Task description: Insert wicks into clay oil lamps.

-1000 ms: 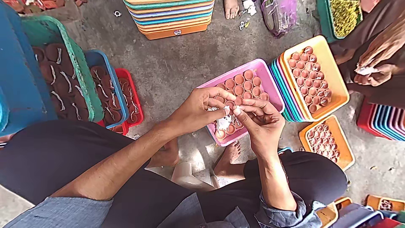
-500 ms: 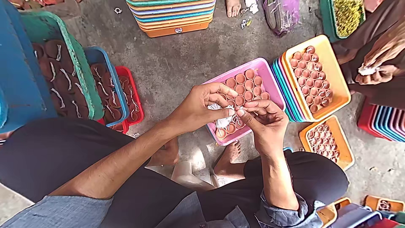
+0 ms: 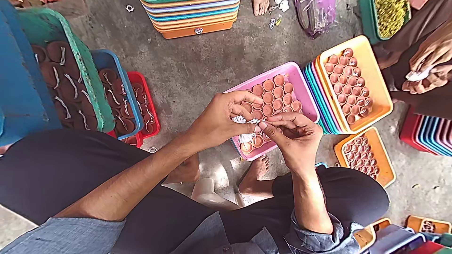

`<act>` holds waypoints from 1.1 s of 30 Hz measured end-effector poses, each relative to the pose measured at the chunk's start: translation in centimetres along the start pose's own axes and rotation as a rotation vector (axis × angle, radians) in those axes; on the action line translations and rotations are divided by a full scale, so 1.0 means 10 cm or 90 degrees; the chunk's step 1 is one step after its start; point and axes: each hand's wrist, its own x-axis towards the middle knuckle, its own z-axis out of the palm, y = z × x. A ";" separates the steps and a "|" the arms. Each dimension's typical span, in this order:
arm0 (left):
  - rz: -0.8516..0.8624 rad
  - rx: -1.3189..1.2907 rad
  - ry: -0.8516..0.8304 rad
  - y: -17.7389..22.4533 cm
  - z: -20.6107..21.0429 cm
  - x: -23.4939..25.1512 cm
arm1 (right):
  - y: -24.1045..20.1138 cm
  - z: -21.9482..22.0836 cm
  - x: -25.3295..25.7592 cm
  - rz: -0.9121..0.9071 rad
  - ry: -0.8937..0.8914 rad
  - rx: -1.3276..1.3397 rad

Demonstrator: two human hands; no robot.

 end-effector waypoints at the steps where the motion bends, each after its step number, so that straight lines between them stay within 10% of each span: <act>1: -0.001 0.006 0.000 0.00 0.00 0.00 | -0.01 -0.01 0.00 -0.004 -0.004 -0.008; 33: 0.037 0.006 -0.010 -0.04 0.01 0.01 | 0.01 -0.01 0.01 0.124 0.066 0.143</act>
